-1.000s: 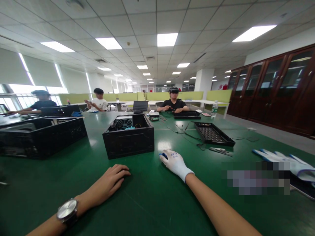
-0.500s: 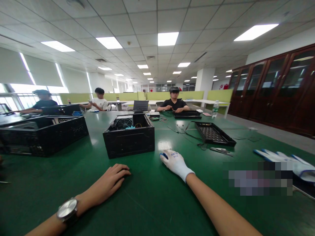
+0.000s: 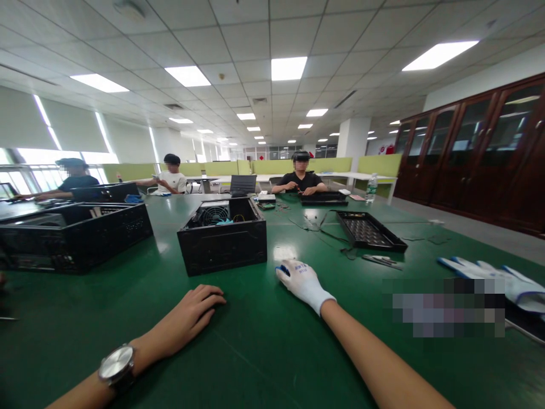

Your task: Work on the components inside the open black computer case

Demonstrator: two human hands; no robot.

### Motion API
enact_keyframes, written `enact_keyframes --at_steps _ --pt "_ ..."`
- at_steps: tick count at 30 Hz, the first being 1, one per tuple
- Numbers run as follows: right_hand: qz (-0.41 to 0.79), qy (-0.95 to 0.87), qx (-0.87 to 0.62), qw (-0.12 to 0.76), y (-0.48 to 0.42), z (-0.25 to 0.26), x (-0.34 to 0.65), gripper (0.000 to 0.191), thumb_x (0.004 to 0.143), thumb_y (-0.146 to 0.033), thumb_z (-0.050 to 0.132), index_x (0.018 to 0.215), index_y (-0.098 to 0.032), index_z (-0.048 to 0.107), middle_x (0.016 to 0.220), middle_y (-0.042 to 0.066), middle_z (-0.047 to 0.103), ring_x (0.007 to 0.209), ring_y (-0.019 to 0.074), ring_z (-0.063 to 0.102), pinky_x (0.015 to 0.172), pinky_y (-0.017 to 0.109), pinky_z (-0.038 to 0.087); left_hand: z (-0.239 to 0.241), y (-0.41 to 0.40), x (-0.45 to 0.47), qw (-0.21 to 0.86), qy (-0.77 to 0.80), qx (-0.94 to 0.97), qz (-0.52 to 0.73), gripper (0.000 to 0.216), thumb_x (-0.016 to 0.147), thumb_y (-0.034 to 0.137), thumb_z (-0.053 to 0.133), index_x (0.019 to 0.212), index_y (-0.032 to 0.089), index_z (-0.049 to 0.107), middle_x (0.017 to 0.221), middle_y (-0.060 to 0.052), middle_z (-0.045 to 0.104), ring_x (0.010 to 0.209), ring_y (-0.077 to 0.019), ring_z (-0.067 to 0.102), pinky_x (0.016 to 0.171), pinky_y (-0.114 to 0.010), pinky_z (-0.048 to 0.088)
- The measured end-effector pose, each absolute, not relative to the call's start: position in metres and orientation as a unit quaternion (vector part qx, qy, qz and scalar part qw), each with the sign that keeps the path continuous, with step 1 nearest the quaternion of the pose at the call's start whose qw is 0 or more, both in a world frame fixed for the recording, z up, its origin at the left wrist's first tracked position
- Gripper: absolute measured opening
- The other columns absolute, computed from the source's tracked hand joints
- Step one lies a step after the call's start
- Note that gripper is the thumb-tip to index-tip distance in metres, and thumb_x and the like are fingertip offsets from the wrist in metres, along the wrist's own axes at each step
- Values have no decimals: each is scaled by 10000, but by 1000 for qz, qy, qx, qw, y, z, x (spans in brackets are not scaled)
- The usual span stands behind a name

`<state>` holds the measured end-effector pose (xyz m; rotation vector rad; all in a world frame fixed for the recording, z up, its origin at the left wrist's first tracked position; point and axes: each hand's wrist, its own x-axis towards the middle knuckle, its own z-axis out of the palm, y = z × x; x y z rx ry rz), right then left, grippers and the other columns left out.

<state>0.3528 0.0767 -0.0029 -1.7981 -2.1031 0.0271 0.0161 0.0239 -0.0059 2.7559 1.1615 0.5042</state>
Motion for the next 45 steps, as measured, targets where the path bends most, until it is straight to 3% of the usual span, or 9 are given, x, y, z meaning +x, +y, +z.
enact_keyframes --at_steps 14,19,23,30,34,37,41,45 --pt "20 -742 -642 193 80 -8 355 532 967 -507 426 1330 -174 626 1358 149 626 1226 294 602 1043 384 434 -7 25 16 51 378 909 169 315 1021 236 397 1286 302 555 1356 -56 521 1231 -229 501 1047 -454 436" --pt "28 -742 -639 200 84 -11 357 534 955 -518 431 1304 -171 639 1334 154 640 1215 305 601 1033 392 436 -5 21 17 -63 348 913 203 315 993 178 437 1273 262 553 1257 -57 598 1140 -200 567 973 -380 493" --pt "40 -733 -646 210 88 -12 358 551 949 -536 423 1282 -157 647 1302 168 653 1217 335 589 1030 431 430 12 34 24 -144 342 900 228 324 968 145 437 1259 205 566 1296 -96 582 1290 -251 468 1065 -425 427" --pt "47 -726 -650 219 91 -9 359 491 943 -523 418 1202 -195 677 1254 142 676 1181 324 597 990 409 436 82 102 64 -220 438 828 273 318 1027 304 400 1275 199 569 1206 -112 592 1180 -267 501 1021 -447 418" --pt "52 -724 -646 236 91 -11 360 501 939 -533 424 1211 -191 668 1245 141 678 1169 320 594 979 396 426 90 125 89 -234 534 763 279 317 1016 397 468 1158 152 610 1168 -110 599 1154 -266 538 1001 -478 440" --pt "56 -723 -637 263 91 -12 362 450 938 -520 429 1125 -202 687 1173 121 703 1099 296 615 927 360 429 85 128 98 -237 585 727 270 337 988 444 537 1112 140 618 1137 -92 620 1105 -246 583 984 -490 470" --pt "62 -721 -622 300 94 -11 366 422 954 -515 390 885 -218 682 926 79 722 847 228 634 773 303 426 94 125 94 -220 590 742 228 336 976 443 571 1122 145 628 1127 -83 642 1071 -230 614 961 -473 504" --pt "71 -721 -609 322 97 -9 369 412 953 -494 383 815 -222 660 833 59 699 770 202 609 729 285 402 108 107 87 -198 588 762 185 345 982 456 557 1104 143 633 1087 -75 654 1020 -216 630 941 -458 510"
